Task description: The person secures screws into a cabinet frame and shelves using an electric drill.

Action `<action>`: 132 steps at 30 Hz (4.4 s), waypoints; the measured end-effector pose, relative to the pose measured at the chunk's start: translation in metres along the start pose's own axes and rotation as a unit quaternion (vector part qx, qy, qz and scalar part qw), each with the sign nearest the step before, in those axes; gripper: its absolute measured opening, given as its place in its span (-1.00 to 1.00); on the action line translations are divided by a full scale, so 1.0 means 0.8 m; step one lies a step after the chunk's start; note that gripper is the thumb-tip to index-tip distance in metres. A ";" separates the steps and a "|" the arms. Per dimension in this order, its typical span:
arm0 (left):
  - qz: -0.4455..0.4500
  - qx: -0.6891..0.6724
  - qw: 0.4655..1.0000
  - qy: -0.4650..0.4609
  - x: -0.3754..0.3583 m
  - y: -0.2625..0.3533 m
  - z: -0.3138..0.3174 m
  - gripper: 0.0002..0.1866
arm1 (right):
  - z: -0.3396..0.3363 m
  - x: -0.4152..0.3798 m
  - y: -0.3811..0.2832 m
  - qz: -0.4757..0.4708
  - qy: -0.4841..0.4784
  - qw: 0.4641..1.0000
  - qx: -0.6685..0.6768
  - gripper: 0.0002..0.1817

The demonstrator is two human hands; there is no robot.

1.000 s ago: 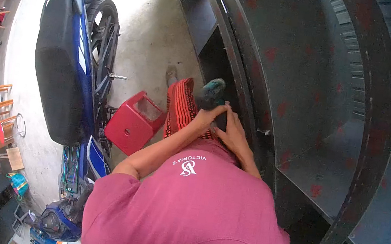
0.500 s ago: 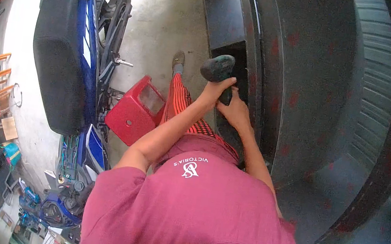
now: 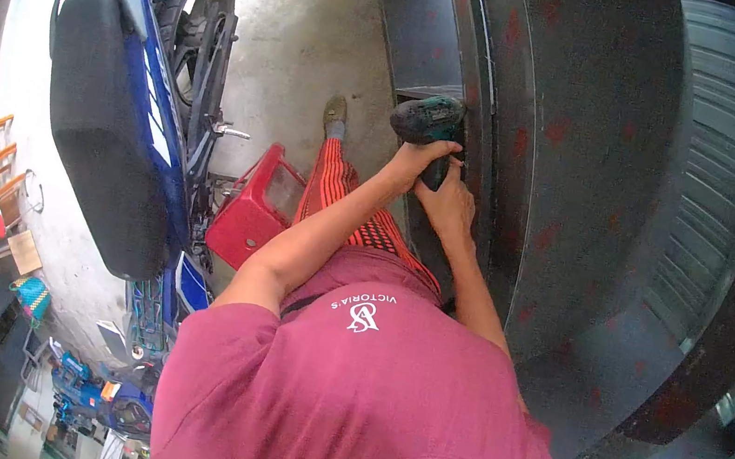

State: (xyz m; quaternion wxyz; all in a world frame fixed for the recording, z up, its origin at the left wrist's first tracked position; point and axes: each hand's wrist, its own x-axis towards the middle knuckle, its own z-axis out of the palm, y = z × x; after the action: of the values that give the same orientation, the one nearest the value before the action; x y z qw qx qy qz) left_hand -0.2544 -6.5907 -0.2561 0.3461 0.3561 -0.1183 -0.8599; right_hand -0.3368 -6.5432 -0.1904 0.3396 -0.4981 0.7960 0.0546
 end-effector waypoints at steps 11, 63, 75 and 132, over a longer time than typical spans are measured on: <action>-0.006 0.009 0.999 -0.040 0.006 0.009 -0.008 -0.78 | -0.002 0.005 -0.013 0.026 -0.008 1.000 0.010 -0.20; 0.031 0.055 0.986 -0.154 0.102 0.384 0.041 -0.58 | -0.170 0.160 -0.228 -0.185 0.001 0.952 0.245 -0.44; -0.006 0.043 0.985 -0.168 0.183 0.430 0.057 -0.61 | -0.229 0.219 -0.261 -0.127 -0.035 0.955 0.266 -0.12; -0.030 -0.019 0.994 -0.105 0.497 0.780 -0.071 -0.61 | -0.350 0.605 -0.578 -0.156 -0.141 0.935 0.284 -0.30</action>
State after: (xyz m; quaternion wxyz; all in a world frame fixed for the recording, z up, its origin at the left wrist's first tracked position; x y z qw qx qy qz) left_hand -0.0975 -7.3154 -0.2266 0.3121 0.2603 -0.1272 -0.9048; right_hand -0.2210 -7.2584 -0.1483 0.5803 -0.4858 0.6343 -0.1578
